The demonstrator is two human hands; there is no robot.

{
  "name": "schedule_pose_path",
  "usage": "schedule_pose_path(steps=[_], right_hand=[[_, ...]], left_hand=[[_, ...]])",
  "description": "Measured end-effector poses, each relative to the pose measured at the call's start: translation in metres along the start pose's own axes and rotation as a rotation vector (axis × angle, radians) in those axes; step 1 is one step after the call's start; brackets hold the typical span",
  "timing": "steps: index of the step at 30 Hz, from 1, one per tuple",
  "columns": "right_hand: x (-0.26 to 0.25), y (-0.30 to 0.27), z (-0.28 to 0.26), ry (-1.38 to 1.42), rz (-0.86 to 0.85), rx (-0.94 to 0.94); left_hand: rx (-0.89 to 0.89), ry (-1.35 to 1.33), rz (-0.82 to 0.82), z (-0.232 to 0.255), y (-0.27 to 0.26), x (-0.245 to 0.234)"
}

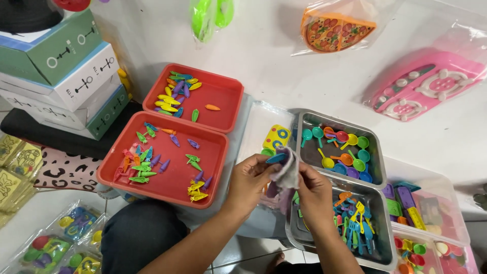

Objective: Cleaning small plastic toy components with a cloth and sorting them into trays.

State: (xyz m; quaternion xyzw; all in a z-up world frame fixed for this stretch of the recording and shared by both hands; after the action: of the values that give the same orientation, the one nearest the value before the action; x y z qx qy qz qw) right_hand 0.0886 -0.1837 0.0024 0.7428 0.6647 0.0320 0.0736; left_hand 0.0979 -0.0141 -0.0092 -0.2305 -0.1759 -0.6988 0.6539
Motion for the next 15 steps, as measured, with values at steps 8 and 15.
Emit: schedule_pose_path(steps=[8, 15], right_hand=[[0.009, -0.005, -0.048, -0.214, -0.046, -0.153], [0.008, -0.003, -0.053, -0.380, -0.033, 0.016]], left_hand=[[0.108, 0.117, -0.064, 0.004, 0.000, 0.005], [0.023, 0.110, -0.076, -0.012, 0.003, 0.006]])
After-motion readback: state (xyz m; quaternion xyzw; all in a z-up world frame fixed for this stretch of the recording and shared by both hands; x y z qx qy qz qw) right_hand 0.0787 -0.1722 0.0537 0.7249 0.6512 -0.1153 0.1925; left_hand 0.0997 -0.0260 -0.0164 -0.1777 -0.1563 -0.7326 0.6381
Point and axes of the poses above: each hand's wrist, its own y-axis towards the middle knuckle, its own x-axis out of the palm, z = x × y, the point moved 10 cm from there along y, towards the middle knuckle, and after that the axes turned 1 degree about -x, right-handed, at the moved point
